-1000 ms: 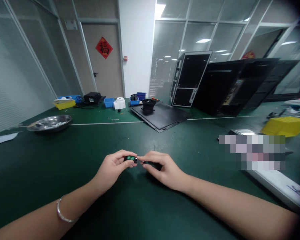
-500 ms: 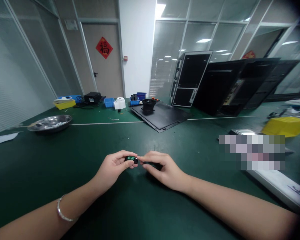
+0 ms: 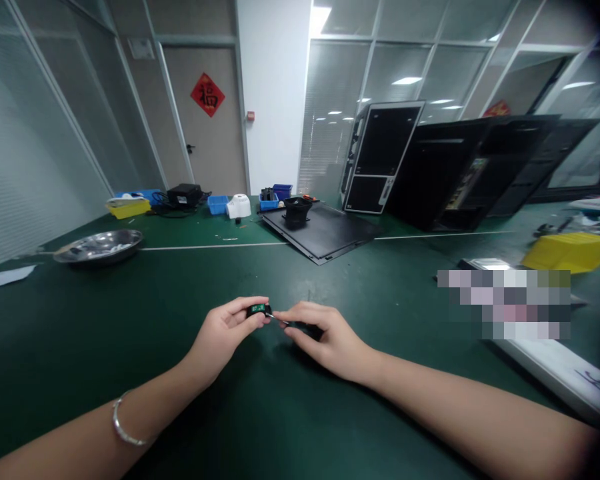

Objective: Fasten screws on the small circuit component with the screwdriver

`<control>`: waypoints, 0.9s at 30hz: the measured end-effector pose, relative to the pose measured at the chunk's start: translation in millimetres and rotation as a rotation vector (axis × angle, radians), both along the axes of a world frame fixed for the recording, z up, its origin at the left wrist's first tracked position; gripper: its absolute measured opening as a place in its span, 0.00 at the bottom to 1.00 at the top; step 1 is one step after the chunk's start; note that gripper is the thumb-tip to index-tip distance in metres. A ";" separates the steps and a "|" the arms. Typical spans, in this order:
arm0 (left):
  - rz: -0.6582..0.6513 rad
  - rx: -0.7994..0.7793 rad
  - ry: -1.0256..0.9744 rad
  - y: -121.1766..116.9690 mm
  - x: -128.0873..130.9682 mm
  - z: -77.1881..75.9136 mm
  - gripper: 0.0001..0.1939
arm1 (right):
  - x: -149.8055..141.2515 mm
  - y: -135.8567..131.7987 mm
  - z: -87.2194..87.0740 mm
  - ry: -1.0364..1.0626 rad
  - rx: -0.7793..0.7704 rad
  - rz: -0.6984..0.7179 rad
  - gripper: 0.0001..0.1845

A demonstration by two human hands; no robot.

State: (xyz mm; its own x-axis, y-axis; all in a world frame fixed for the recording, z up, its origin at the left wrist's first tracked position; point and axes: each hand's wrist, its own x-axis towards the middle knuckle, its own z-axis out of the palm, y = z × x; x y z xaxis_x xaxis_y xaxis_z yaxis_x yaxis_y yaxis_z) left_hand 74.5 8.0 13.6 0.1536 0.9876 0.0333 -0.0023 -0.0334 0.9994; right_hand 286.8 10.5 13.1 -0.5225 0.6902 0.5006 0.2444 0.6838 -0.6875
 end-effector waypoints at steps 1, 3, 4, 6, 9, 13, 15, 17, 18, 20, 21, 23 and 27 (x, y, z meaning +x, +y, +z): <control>-0.007 0.006 -0.006 -0.1 -0.5 -0.2 0.19 | -0.1 0.0 -0.2 -0.001 0.001 -0.004 0.17; -0.024 0.008 -0.036 -0.5 -1.1 -0.1 0.19 | -0.2 0.2 -1.1 0.000 0.005 -0.016 0.16; -0.034 0.001 -0.059 -0.7 -1.3 0.0 0.19 | -0.2 0.3 -1.6 0.002 0.007 -0.021 0.17; -0.053 -0.018 -0.108 -0.8 -1.2 0.3 0.19 | -0.1 0.4 -2.5 0.004 0.012 -0.024 0.17; -0.075 -0.025 -0.156 -0.3 -0.8 0.4 0.18 | 0.1 0.1 -2.8 0.005 0.016 -0.022 0.17; -0.096 -0.019 -0.198 0.1 -1.0 0.7 0.16 | 0.1 -0.8 -1.7 0.010 0.019 -0.021 0.17; -0.102 -0.021 -0.208 -0.3 -1.4 1.5 0.17 | -0.1 -1.0 -1.2 0.011 0.018 -0.024 0.17; -0.102 -0.027 -0.206 -0.9 -1.8 2.4 0.19 | -0.2 -0.8 -1.4 0.010 0.018 -0.028 0.16; -0.106 -0.031 -0.200 -1.1 -1.8 2.7 0.20 | -0.3 -0.6 -1.7 0.011 0.018 -0.032 0.16; -0.126 -0.033 -0.179 -1.4 -1.9 3.0 0.22 | -0.3 0.1 -2.6 0.019 0.018 -0.044 0.16; -0.141 -0.031 -0.167 -1.5 -1.9 3.0 0.23 | -0.2 0.5 -3.1 0.024 0.017 -0.050 0.16; -0.168 -0.022 -0.146 -1.6 -2.0 2.3 0.24 | -0.2 1.1 -3.8 0.028 0.013 -0.058 0.15; -0.185 -0.009 -0.111 -1.4 -1.4 0.9 0.23 | -0.3 1.1 -3.1 0.020 0.012 -0.064 0.15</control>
